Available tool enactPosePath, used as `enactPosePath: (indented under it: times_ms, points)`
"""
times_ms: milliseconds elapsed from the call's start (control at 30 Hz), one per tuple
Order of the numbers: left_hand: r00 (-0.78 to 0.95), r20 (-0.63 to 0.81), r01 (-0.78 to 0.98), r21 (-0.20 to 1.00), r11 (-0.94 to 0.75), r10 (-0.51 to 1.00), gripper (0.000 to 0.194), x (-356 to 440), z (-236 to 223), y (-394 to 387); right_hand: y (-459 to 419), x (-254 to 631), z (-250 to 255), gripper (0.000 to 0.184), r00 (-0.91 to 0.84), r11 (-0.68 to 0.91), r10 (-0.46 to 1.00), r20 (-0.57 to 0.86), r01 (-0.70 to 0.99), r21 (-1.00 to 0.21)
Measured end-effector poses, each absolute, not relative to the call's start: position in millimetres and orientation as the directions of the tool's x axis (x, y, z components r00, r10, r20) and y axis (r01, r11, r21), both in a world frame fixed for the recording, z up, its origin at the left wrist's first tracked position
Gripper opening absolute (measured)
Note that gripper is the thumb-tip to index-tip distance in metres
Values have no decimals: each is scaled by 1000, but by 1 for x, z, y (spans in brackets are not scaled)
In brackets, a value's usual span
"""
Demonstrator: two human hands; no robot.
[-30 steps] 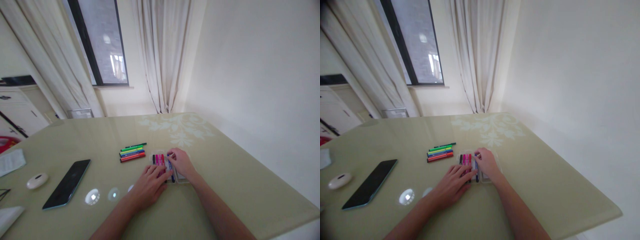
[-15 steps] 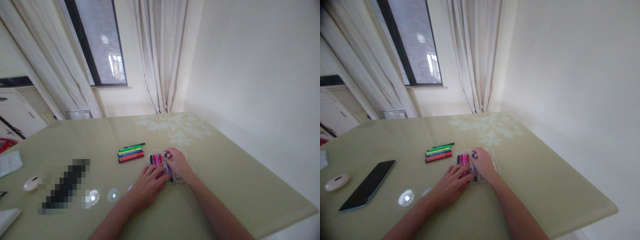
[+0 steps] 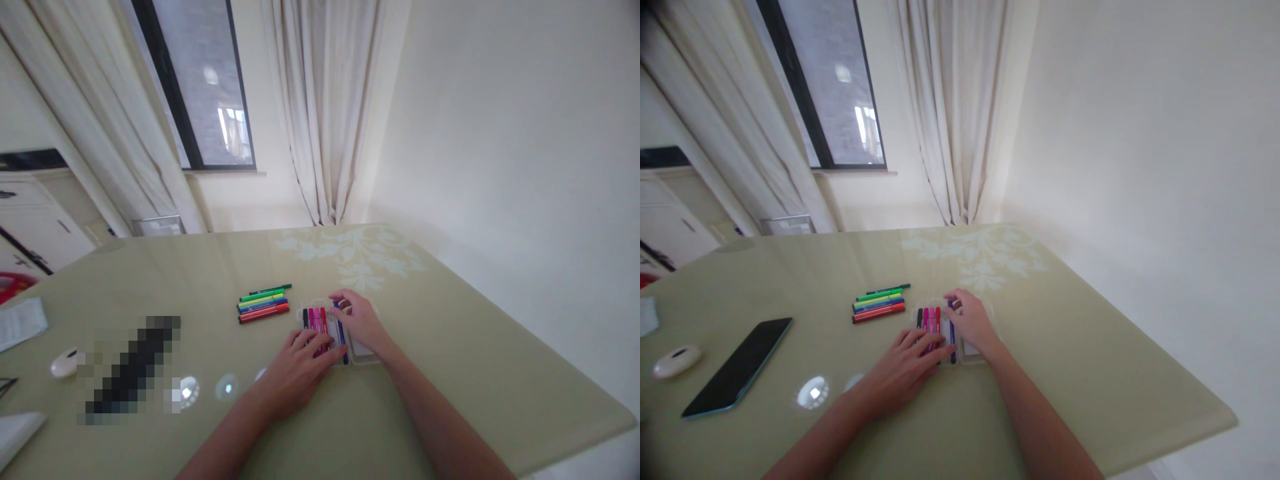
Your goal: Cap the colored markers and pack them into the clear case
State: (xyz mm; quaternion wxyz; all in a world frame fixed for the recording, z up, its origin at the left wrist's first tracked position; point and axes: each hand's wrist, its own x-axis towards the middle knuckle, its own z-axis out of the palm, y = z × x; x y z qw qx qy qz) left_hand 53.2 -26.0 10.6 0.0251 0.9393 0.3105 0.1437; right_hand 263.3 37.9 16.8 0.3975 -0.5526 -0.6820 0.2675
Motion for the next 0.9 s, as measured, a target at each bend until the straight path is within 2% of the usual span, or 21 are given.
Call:
enactPosePath:
  times_ms: [200, 333, 467, 600, 833, 900]
  points:
    - [763, 280, 568, 139, -811, 583, 50, 55, 12, -26, 40, 267, 20, 20, 56, 182, 976, 212, 333, -925]
    - [764, 282, 562, 151, -814, 580, 44, 56, 16, -26, 40, 260, 15, 22, 34, 151, 984, 176, 372, -916]
    - [768, 280, 551, 168, -817, 576, 41, 55, 19, -26, 37, 254, 11, 21, -31, 181, 982, 188, 468, -865]
    - [771, 277, 551, 162, -819, 574, 40, 55, 17, -25, 36, 252, 7, 19, -8, 228, 964, 264, 529, -817]
    - [758, 279, 563, 178, -807, 590, 41, 55, 18, -26, 34, 248, 11, 6, -136, 301, 940, 313, 763, -572]
    - [758, 275, 560, 189, -807, 591, 42, 55, 17, -26, 32, 249, 15, 10, -163, 312, 936, 313, 800, -513]
